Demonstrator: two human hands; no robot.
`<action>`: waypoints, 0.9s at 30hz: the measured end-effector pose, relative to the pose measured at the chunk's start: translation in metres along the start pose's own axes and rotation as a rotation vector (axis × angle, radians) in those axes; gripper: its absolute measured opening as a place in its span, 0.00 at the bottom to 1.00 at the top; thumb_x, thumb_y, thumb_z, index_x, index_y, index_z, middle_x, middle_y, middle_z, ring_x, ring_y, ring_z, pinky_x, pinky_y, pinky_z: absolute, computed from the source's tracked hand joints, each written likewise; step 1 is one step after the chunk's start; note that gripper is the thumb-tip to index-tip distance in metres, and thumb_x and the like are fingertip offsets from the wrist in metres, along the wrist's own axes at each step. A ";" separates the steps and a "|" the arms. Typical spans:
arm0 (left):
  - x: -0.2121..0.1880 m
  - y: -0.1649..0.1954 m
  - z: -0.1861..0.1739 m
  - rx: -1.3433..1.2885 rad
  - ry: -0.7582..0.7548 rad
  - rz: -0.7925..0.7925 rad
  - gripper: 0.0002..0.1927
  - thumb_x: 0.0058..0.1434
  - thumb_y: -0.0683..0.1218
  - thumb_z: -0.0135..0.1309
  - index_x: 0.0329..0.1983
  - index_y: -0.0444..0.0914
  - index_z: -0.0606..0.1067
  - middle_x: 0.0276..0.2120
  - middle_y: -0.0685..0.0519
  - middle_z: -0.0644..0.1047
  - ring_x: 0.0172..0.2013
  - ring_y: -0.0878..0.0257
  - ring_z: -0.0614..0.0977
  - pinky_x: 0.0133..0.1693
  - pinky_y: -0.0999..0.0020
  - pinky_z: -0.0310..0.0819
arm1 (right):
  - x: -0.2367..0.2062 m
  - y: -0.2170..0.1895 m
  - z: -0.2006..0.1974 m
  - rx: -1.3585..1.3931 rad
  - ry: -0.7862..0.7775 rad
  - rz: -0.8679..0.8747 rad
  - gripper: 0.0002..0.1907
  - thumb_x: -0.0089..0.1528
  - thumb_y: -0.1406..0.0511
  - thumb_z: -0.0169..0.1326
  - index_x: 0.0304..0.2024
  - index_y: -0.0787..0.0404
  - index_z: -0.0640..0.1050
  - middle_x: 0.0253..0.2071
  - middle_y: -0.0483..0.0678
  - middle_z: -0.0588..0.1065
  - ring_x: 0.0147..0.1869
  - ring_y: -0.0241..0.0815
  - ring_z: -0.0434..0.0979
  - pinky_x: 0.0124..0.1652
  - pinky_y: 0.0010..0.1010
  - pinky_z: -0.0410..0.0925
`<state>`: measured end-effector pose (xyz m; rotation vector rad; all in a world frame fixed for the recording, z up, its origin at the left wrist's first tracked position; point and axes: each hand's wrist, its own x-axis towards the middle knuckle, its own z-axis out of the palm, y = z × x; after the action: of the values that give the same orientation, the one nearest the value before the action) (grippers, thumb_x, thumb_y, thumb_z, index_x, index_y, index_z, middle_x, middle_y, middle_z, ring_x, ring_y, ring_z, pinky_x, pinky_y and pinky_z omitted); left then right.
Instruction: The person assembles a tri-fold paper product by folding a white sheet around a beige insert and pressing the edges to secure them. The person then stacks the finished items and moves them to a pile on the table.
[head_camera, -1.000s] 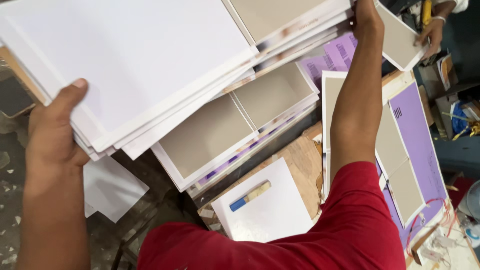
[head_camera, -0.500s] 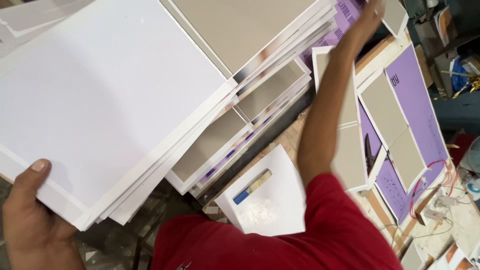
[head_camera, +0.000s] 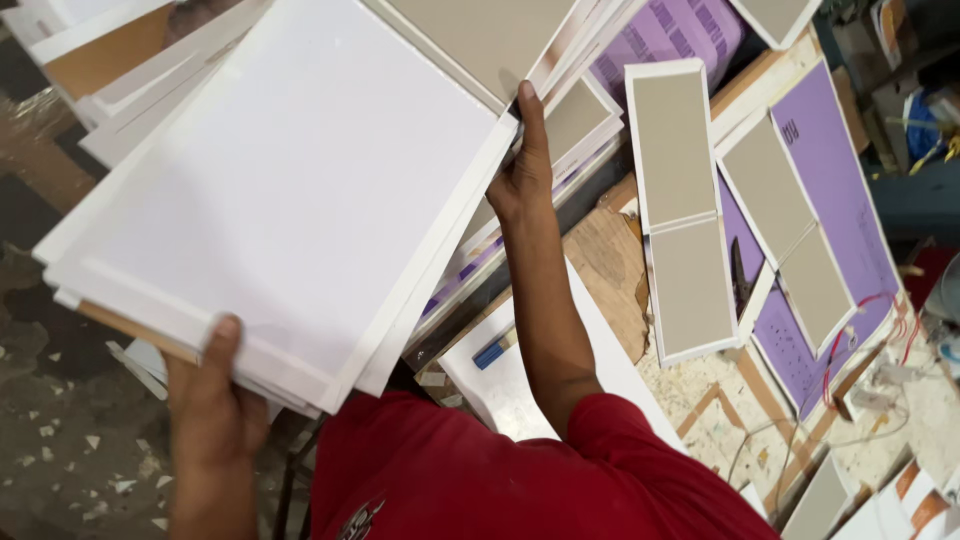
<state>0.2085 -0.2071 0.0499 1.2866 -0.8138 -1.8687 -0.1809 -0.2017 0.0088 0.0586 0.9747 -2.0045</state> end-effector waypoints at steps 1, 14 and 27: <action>0.002 0.012 -0.002 0.077 0.093 0.129 0.53 0.64 0.48 0.55 0.78 0.34 0.31 0.70 0.30 0.54 0.69 0.44 0.65 0.65 0.55 0.64 | -0.003 0.003 0.001 0.018 -0.018 0.010 0.36 0.59 0.50 0.66 0.61 0.63 0.69 0.56 0.57 0.73 0.58 0.52 0.77 0.56 0.44 0.77; 0.201 0.147 0.205 1.405 -0.524 0.067 0.45 0.65 0.73 0.36 0.75 0.39 0.60 0.68 0.31 0.63 0.64 0.31 0.68 0.58 0.33 0.65 | -0.030 0.057 -0.002 0.012 -0.037 0.075 0.46 0.50 0.47 0.65 0.60 0.70 0.70 0.54 0.64 0.74 0.57 0.59 0.78 0.52 0.46 0.77; 0.204 0.132 0.229 1.057 -0.594 -0.090 0.40 0.54 0.65 0.55 0.61 0.32 0.73 0.49 0.38 0.81 0.46 0.50 0.85 0.45 0.58 0.79 | -0.027 0.077 -0.020 0.181 -0.166 0.076 0.47 0.45 0.49 0.65 0.60 0.70 0.70 0.49 0.61 0.75 0.52 0.57 0.79 0.47 0.42 0.78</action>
<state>-0.0322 -0.4254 0.1255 1.3119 -2.2965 -1.9507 -0.1145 -0.1928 -0.0420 0.0273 0.6760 -1.9883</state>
